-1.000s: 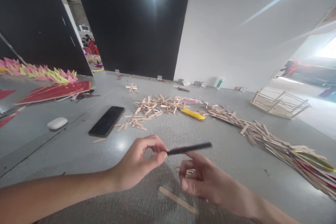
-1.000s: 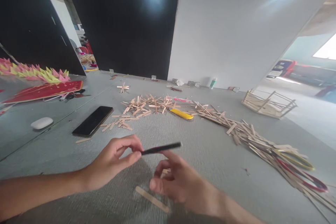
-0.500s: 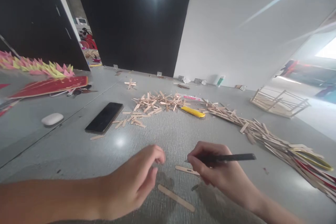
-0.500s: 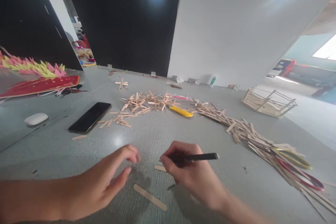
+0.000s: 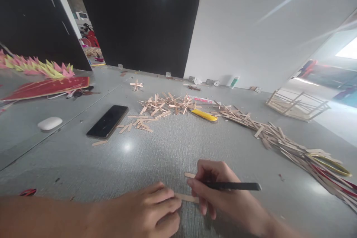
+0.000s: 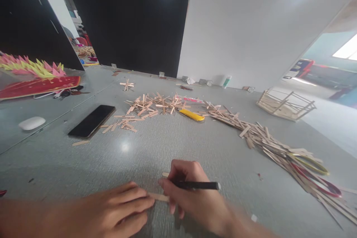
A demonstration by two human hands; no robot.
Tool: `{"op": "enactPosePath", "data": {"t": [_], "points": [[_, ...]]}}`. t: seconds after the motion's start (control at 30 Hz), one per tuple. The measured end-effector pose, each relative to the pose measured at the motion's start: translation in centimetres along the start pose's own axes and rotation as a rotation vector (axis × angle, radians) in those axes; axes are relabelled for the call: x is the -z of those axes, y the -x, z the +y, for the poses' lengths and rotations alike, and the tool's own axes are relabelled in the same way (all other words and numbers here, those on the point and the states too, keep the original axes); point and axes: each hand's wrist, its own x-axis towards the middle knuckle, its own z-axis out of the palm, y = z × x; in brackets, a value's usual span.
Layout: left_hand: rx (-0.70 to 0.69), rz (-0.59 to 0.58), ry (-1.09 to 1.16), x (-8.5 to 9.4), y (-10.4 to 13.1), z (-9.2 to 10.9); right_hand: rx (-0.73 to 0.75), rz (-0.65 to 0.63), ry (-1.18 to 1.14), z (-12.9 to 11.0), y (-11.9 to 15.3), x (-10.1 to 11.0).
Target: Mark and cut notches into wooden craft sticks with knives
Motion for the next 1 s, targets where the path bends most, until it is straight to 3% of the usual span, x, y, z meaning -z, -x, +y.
{"op": "enactPosePath", "data": {"t": [0.1, 0.27, 0.6, 0.73, 0.87, 1.0], "points": [[-0.025, 0.051, -0.006, -0.5, 0.1, -0.2, 0.055, -0.007, 0.146, 0.5, -0.2, -0.6], [-0.071, -0.013, -0.100, -0.9, 0.2, -0.5, 0.117, 0.029, 0.315, 0.5, -0.3, -1.1], [-0.027, -0.013, -0.069, -1.2, 0.6, -0.3, 0.123, -0.045, 0.260, 1.6, -0.5, -0.9], [-0.037, 0.028, -0.071, 0.6, 0.6, -0.5, 0.118, -0.037, 0.251, 1.9, -0.5, -1.0], [-0.033, -0.061, 0.096, 2.2, 0.7, -0.5, 0.128, -0.013, 0.317, 1.9, -0.4, -1.1], [0.064, -0.013, 0.217, 0.5, 1.3, 0.6, 0.143, -0.024, 0.332, 1.9, -0.4, -1.0]]}}
